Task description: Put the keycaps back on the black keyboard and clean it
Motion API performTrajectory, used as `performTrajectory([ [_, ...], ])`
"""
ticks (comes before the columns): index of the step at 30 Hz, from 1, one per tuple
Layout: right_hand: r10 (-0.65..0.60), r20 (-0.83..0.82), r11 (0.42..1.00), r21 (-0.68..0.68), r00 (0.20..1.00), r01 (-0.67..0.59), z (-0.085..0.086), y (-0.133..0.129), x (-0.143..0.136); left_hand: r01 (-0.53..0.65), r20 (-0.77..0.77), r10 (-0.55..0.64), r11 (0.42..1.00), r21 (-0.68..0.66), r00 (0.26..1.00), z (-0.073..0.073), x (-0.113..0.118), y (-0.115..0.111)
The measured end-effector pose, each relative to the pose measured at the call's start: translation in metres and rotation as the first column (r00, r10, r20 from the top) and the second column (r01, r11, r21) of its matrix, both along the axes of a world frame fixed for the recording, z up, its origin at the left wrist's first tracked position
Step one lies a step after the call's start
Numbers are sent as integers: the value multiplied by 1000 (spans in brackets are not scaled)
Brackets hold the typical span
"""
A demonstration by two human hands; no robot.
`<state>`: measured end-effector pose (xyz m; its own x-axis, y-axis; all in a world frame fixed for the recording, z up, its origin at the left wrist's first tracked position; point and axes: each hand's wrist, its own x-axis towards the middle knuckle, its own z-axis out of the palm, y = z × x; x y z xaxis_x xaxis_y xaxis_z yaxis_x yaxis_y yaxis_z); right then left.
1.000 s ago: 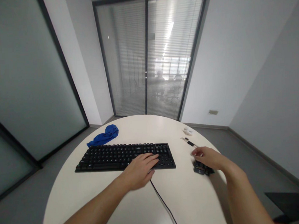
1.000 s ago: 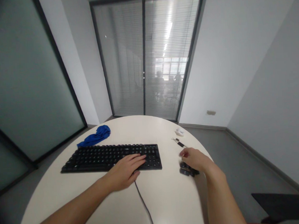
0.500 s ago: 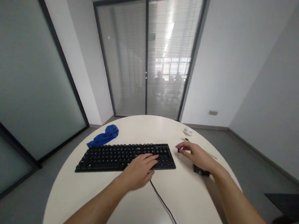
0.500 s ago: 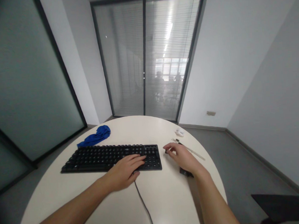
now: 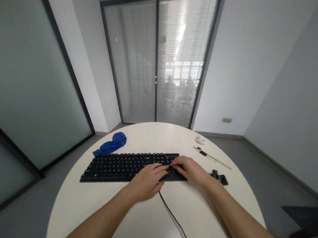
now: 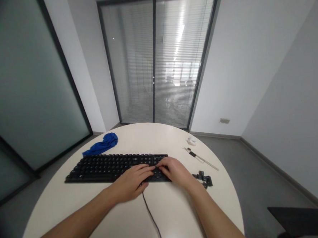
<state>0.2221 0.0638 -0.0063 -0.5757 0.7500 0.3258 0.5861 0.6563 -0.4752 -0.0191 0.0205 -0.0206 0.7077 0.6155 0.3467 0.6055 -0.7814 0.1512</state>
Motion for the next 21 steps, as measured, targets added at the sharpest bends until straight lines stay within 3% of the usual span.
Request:
performTrajectory([
  [11, -88, 70, 994, 73, 994, 82, -4, 2, 4, 1, -8, -1, 1000, -5, 1000, 2, 0, 0],
  [21, -93, 98, 989, 128, 991, 80, 0, 1, 7, -3, -11, 3, 1000, -5, 1000, 1, 0, 0],
])
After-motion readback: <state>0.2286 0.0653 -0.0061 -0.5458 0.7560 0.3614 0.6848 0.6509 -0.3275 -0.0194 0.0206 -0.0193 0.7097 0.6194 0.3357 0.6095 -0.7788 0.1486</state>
